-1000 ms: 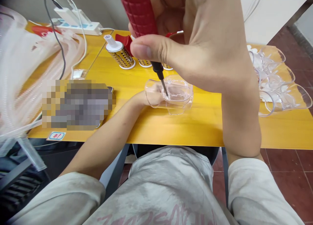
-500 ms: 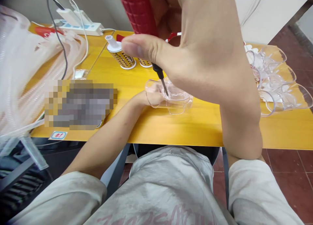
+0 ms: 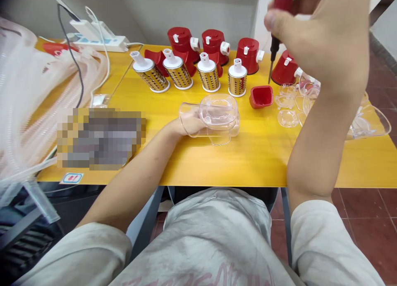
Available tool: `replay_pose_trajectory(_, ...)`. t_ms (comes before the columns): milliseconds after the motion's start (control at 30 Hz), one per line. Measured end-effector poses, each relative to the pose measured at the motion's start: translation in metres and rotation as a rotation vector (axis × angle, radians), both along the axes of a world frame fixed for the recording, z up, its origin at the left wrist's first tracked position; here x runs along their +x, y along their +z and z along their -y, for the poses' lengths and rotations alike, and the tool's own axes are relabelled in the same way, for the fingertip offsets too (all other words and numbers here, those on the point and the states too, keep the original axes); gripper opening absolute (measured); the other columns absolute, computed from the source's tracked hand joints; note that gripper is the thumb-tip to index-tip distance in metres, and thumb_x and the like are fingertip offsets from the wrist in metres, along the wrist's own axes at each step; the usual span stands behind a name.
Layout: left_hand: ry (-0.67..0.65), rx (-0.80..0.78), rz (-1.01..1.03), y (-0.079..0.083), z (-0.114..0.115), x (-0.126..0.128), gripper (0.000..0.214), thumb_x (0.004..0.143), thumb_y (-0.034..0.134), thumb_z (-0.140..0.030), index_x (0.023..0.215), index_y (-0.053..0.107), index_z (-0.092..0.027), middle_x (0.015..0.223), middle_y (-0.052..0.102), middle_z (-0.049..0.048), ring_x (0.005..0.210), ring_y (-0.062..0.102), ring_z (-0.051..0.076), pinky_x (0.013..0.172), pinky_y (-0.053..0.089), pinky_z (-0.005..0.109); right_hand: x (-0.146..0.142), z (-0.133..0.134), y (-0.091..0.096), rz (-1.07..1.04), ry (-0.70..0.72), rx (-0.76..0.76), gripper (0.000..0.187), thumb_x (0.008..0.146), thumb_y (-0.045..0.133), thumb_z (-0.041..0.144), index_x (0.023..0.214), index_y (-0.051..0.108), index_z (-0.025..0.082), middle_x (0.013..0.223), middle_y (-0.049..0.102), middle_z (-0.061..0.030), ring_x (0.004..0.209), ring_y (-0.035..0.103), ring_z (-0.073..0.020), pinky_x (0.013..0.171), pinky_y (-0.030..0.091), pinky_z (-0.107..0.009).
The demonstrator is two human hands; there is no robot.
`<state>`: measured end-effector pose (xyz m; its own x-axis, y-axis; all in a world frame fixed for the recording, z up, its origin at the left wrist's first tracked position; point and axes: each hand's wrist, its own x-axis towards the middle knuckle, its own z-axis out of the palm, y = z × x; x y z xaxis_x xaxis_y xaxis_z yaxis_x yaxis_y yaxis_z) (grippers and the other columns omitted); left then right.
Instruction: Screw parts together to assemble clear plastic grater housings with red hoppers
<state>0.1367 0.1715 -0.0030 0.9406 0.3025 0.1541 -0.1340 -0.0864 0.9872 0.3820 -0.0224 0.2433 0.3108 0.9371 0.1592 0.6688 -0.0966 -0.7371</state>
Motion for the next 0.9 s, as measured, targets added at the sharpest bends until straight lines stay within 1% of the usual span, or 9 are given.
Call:
replay_pose_trajectory(67, -0.037, -0.016, -0.017, 0.001, -0.001, 0.0, 0.084, 0.085, 0.104, -0.066, 0.153, 0.084, -0.021, 0.152, 0.086, 0.0198, 0.144, 0.085, 0.037, 0.131, 0.066, 0.05, 0.013, -0.009, -0.005, 0.023, 0.013, -0.05, 0.106, 0.094, 0.078, 0.08, 0.175, 0.04, 0.023, 0.139, 0.068, -0.0074, 0.151, 0.061, 0.0002, 0.138, 0.06, -0.012)
replay_pose_trajectory(100, -0.058, -0.022, -0.02, 0.001, -0.001, 0.0, 0.085, 0.085, 0.104, -0.067, 0.154, 0.084, -0.021, 0.153, 0.085, 0.0201, 0.145, 0.084, 0.038, 0.132, 0.065, 0.05, 0.017, -0.014, -0.009, 0.031, 0.019, -0.077, 0.102, 0.091, 0.081, 0.078, 0.168, 0.05, 0.019, 0.126, 0.069, -0.0091, 0.144, 0.064, -0.0007, 0.134, 0.062, -0.013)
replay_pose_trajectory(167, -0.086, -0.035, -0.027, 0.002, -0.001, 0.0, 0.083, 0.088, 0.102, -0.066, 0.155, 0.083, -0.022, 0.153, 0.085, 0.0202, 0.146, 0.084, 0.037, 0.134, 0.064, 0.051, 0.021, -0.022, -0.016, 0.045, 0.015, -0.125, 0.091, 0.093, 0.082, 0.072, 0.157, 0.06, 0.011, 0.115, 0.069, -0.0103, 0.133, 0.066, 0.0001, 0.13, 0.064, -0.015)
replay_pose_trajectory(267, -0.086, -0.053, -0.033, 0.003, 0.0, 0.0, 0.076, 0.091, 0.101, -0.062, 0.154, 0.084, -0.022, 0.154, 0.085, 0.0196, 0.145, 0.084, 0.035, 0.134, 0.063, 0.051, 0.023, -0.033, -0.029, 0.091, -0.009, -0.201, 0.072, 0.097, 0.081, 0.05, 0.151, 0.066, 0.005, 0.123, 0.069, -0.0103, 0.116, 0.062, 0.0067, 0.121, 0.065, -0.011)
replay_pose_trajectory(367, -0.084, -0.052, -0.037, 0.005, 0.002, -0.001, 0.077, 0.089, 0.103, -0.061, 0.153, 0.084, -0.023, 0.159, 0.083, 0.0186, 0.146, 0.084, 0.034, 0.138, 0.06, 0.051, 0.027, -0.038, -0.038, 0.126, -0.01, -0.298, 0.062, 0.097, 0.078, 0.032, 0.152, 0.067, 0.005, 0.128, 0.068, -0.0097, 0.111, 0.059, 0.0114, 0.109, 0.062, -0.001)
replay_pose_trajectory(500, -0.063, -0.052, -0.03, 0.009, 0.004, -0.001, 0.08, 0.087, 0.103, -0.067, 0.15, 0.086, -0.022, 0.16, 0.082, 0.0181, 0.148, 0.082, 0.035, 0.142, 0.056, 0.053, 0.033, -0.038, -0.04, 0.146, 0.001, -0.367, 0.062, 0.104, 0.071, 0.04, 0.152, 0.066, 0.003, 0.127, 0.066, -0.011, 0.118, 0.059, 0.0112, 0.107, 0.061, 0.004)
replay_pose_trajectory(700, -0.074, -0.057, -0.039, 0.01, 0.005, 0.001, 0.08, 0.083, 0.106, -0.065, 0.148, 0.087, -0.023, 0.157, 0.084, 0.0186, 0.144, 0.084, 0.034, 0.138, 0.06, 0.05, 0.037, -0.029, -0.035, 0.16, -0.047, -0.271, 0.067, 0.102, 0.073, 0.039, 0.157, 0.063, 0.002, 0.13, 0.066, -0.011, 0.12, 0.061, 0.0106, 0.109, 0.062, 0.003)
replay_pose_trajectory(800, -0.06, -0.06, -0.043, 0.011, 0.005, -0.001, 0.079, 0.084, 0.105, -0.066, 0.147, 0.087, -0.023, 0.158, 0.083, 0.0186, 0.146, 0.084, 0.034, 0.139, 0.059, 0.049, 0.036, -0.028, -0.035, 0.14, -0.048, -0.237, 0.062, 0.096, 0.08, 0.032, 0.149, 0.068, 0.003, 0.125, 0.069, -0.0105, 0.108, 0.063, 0.0118, 0.095, 0.056, 0.006)
replay_pose_trajectory(900, -0.029, -0.044, -0.056, 0.012, 0.005, -0.002, 0.079, 0.083, 0.105, -0.067, 0.145, 0.088, -0.021, 0.157, 0.084, 0.0193, 0.146, 0.084, 0.035, 0.137, 0.061, 0.05, 0.035, -0.027, -0.034, 0.112, -0.037, -0.186, 0.057, 0.088, 0.086, 0.026, 0.141, 0.074, 0.007, 0.125, 0.072, -0.0108, 0.094, 0.066, 0.0086, 0.078, 0.05, 0.003)
